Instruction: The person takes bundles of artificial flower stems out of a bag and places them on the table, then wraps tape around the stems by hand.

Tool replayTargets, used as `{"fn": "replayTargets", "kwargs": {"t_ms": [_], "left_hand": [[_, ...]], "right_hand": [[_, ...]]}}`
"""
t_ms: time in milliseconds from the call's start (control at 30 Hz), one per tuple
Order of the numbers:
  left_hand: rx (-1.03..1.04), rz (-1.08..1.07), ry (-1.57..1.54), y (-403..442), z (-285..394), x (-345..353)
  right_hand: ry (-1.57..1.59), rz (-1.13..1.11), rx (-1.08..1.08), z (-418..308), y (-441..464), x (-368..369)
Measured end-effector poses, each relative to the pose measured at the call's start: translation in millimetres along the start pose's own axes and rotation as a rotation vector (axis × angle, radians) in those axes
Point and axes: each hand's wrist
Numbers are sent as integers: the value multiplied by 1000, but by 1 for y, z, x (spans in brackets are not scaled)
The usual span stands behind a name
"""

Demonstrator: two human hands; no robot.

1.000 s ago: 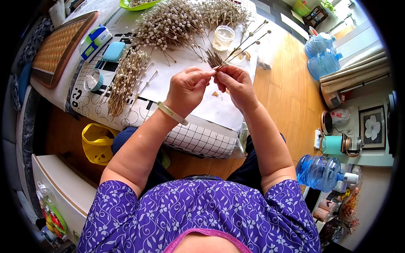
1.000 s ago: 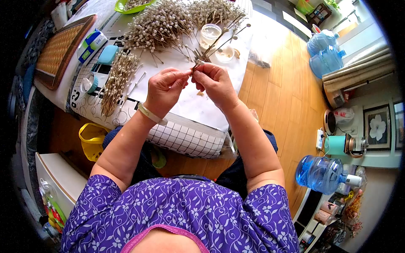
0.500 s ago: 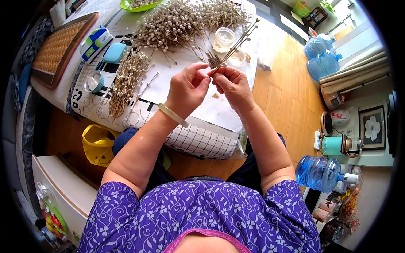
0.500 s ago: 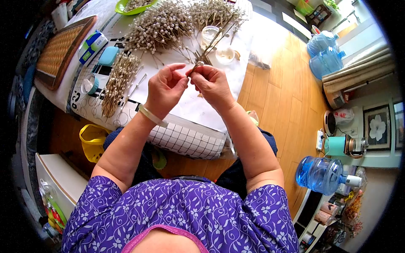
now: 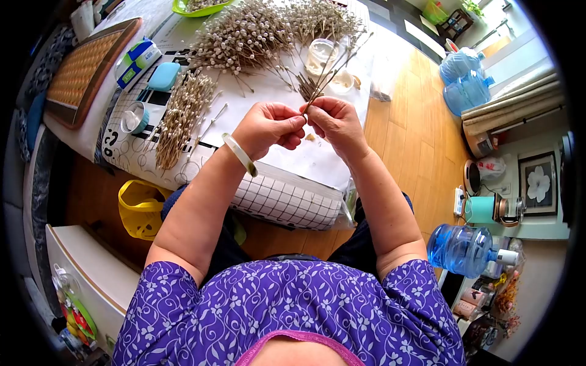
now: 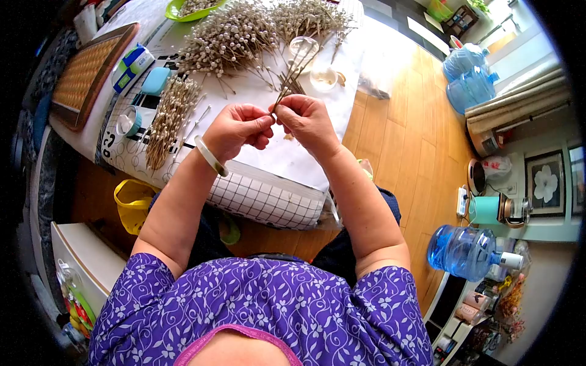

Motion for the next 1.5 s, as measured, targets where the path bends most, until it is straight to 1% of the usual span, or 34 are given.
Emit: {"fn": "replayTargets", "kwargs": {"t_ms": [33,100,133,200,267,333,400,433,500,533,600,633,700,733,867,933,967,1033,1067,1200,1267,1367,1500], "left_hand": [[0,-1,1,1,-2,1],[90,68,161,2,-7,5],[88,68,160,2,-9,8],[154,144,280,3,-11,13],[189,149,291,5,-14,12],[221,154,301,5,-15,13],[311,174,400,3,-16,15],[310,173,400,3,-17,14],[390,162,579,4,-19,12],[394,161,579,4,-19,12],[345,123,420,2,-19,13],[343,125,419,1,-16,13],[100,18,156,0,-6,12],[46,-29,97,1,-6,9],[67,-61,186,3,-9,5],[103,3,252,1,-9,5],[102,4,252,0,-7,5],[87,26,147,-1,-3,5],[85,14,126,0,-6,4],[70,30,112,0,-7,7],[117,78,188,1,-9,9],[172,104,278,-1,-9,13],[201,99,301,-1,-11,13]], "right_hand": [[-35,0,5,0,0,-1],[-50,26,21,3,1,-1],[-66,52,37,4,0,-1],[-51,66,31,6,-1,1],[-39,77,21,6,-2,2],[56,45,26,6,-3,2],[54,40,28,5,-3,3],[52,38,28,4,-4,3],[57,25,17,7,-2,0],[60,9,8,7,-1,0],[21,9,-22,6,-1,-1],[-17,10,-48,6,-2,-1],[13,4,-35,5,-2,-2],[41,-2,-28,5,-1,-2],[21,-33,-3,6,-2,-4],[-3,-56,5,5,-2,-4],[-2,-57,6,3,-2,-4],[-20,-27,70,-3,-1,-7],[-24,-53,74,-2,-1,-11],[-28,-75,72,-1,-1,-16],[9,-55,94,0,-1,-14],[64,-55,38,3,-3,-11],[25,-44,23,5,-3,-7]]}}
Point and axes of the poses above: each hand's wrist, its own y-axis towards the middle knuckle, its own x-axis out of the palm, z = x × y, and after that the axes turned 8 degrees about x, right-handed
